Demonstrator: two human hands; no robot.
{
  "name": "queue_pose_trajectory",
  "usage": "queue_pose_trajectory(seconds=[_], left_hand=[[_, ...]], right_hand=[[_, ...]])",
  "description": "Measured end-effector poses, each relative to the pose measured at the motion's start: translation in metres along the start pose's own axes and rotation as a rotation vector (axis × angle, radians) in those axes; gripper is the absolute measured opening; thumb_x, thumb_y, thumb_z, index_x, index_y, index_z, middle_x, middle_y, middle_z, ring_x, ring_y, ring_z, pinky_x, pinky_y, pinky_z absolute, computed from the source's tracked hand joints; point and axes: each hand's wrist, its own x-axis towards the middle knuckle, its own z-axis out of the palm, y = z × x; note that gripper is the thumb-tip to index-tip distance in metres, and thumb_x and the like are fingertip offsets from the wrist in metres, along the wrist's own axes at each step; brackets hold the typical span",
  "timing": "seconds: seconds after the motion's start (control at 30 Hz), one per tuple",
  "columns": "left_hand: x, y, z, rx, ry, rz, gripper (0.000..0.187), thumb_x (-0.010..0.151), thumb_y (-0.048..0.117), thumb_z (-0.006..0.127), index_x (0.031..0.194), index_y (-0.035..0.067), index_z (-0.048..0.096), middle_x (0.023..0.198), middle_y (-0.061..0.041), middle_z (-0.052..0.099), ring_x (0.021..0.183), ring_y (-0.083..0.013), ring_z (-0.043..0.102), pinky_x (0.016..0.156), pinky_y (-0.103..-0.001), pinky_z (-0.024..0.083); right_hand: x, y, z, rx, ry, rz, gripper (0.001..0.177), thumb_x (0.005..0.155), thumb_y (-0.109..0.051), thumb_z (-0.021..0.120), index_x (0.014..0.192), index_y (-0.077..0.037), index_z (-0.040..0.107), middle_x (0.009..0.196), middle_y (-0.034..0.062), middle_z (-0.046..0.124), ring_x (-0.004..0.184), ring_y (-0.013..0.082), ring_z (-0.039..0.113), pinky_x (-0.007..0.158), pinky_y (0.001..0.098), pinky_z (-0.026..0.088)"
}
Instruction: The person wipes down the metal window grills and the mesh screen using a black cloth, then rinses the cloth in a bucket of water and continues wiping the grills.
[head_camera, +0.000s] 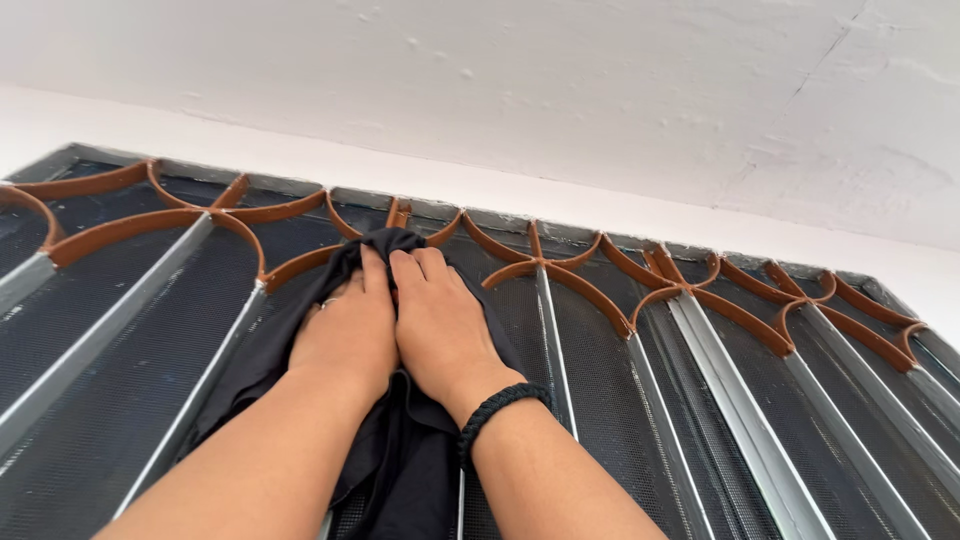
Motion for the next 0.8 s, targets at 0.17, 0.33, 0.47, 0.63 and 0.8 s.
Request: queue_pose_trajectory(seconds=[0.17, 0.33, 0.47, 0.63, 0.8], left_hand=[[-0.002, -0.002, 0.000, -0.010, -0.018, -0.005, 0.098, 0.089, 0.001, 0.063, 0.161, 0.003, -0.002, 0.165, -0.016, 0.026, 0.147, -0.0293, 0.038, 0.118, -0.043, 0.036], [-0.017, -0.004, 0.002, -0.043, 0.009, 0.010, 0.098, 0.086, 0.000, 0.064, 0.159, 0.003, -0.002, 0.164, -0.014, 0.024, 0.147, -0.0287, 0.035, 0.119, -0.044, 0.032], [-0.033, -0.005, 0.002, -0.048, 0.003, -0.001, 0.097, 0.086, 0.001, 0.065, 0.159, 0.002, 0.000, 0.165, -0.013, 0.025, 0.146, -0.0291, 0.037, 0.118, -0.045, 0.034], [-0.052, -0.008, 0.003, -0.044, 0.033, 0.023, 0.092, 0.089, -0.001, 0.060, 0.159, 0.001, 0.001, 0.163, -0.014, 0.027, 0.145, -0.0296, 0.039, 0.116, -0.046, 0.036], [-0.070, -0.009, 0.001, -0.047, 0.043, 0.033, 0.093, 0.086, -0.004, 0.060, 0.158, 0.001, 0.002, 0.163, -0.015, 0.026, 0.144, -0.0292, 0.038, 0.115, -0.044, 0.036]], right_hand=[[0.001, -0.002, 0.006, 0.001, 0.005, 0.043, 0.049, 0.090, -0.004, 0.056, 0.139, -0.005, 0.052, 0.135, 0.0152, 0.054, 0.118, 0.0359, 0.056, 0.100, 0.0435, 0.047], [-0.011, -0.010, 0.006, 0.020, 0.002, 0.055, 0.049, 0.090, -0.005, 0.056, 0.139, -0.005, 0.052, 0.139, 0.0150, 0.052, 0.121, 0.0355, 0.054, 0.102, 0.0440, 0.046], [-0.026, -0.017, 0.003, 0.001, 0.046, 0.013, 0.050, 0.090, -0.004, 0.056, 0.140, -0.005, 0.052, 0.142, 0.0159, 0.051, 0.128, 0.0359, 0.052, 0.105, 0.0438, 0.046], [-0.042, -0.033, -0.003, 0.020, 0.026, 0.052, 0.050, 0.090, -0.005, 0.056, 0.140, -0.005, 0.051, 0.143, 0.0154, 0.049, 0.128, 0.0357, 0.051, 0.103, 0.0444, 0.046], [-0.054, -0.044, -0.010, 0.017, 0.031, 0.048, 0.051, 0.090, -0.004, 0.056, 0.140, -0.005, 0.050, 0.144, 0.0163, 0.049, 0.129, 0.0355, 0.051, 0.105, 0.0436, 0.046]])
